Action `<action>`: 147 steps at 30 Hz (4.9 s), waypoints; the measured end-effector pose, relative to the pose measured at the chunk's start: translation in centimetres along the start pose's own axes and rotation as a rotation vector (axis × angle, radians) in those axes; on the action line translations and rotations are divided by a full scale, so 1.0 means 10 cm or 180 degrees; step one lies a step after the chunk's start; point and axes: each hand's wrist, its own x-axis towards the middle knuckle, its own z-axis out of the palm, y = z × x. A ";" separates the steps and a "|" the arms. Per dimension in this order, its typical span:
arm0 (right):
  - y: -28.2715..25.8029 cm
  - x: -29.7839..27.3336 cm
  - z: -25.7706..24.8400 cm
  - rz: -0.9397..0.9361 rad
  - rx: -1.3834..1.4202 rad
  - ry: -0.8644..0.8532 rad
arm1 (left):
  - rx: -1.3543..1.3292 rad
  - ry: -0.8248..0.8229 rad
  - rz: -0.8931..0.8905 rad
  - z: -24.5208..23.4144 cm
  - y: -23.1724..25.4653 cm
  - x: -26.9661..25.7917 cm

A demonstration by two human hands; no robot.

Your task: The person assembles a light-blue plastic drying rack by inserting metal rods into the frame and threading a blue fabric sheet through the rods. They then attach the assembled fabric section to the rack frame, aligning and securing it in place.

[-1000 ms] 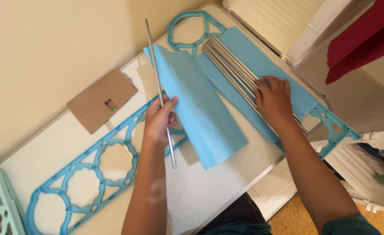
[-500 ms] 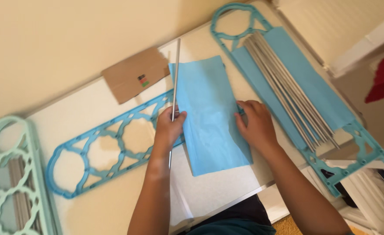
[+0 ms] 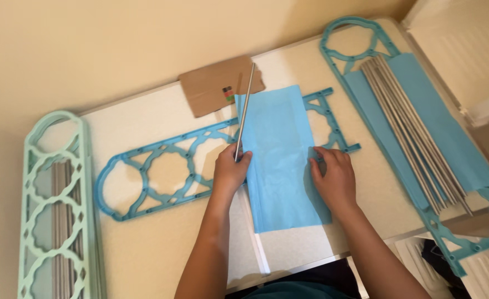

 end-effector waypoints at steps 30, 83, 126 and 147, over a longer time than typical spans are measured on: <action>-1.00 0.04 0.56 -0.0911 0.0774 -0.0143 | -0.0793 0.1180 -0.0453 -1.13 -0.57 -0.67; -0.83 -0.10 0.24 0.1204 0.0385 -0.1907 | 0.1139 0.0994 0.0908 -0.71 -0.68 -1.30; -1.20 0.66 0.05 0.1063 0.1907 -0.1566 | -0.3447 0.0358 -0.0831 -1.14 -0.21 -1.11; -0.89 0.48 -0.10 -0.0608 0.0664 -0.1042 | -0.3536 -0.0719 -0.1296 -0.53 -0.53 -0.80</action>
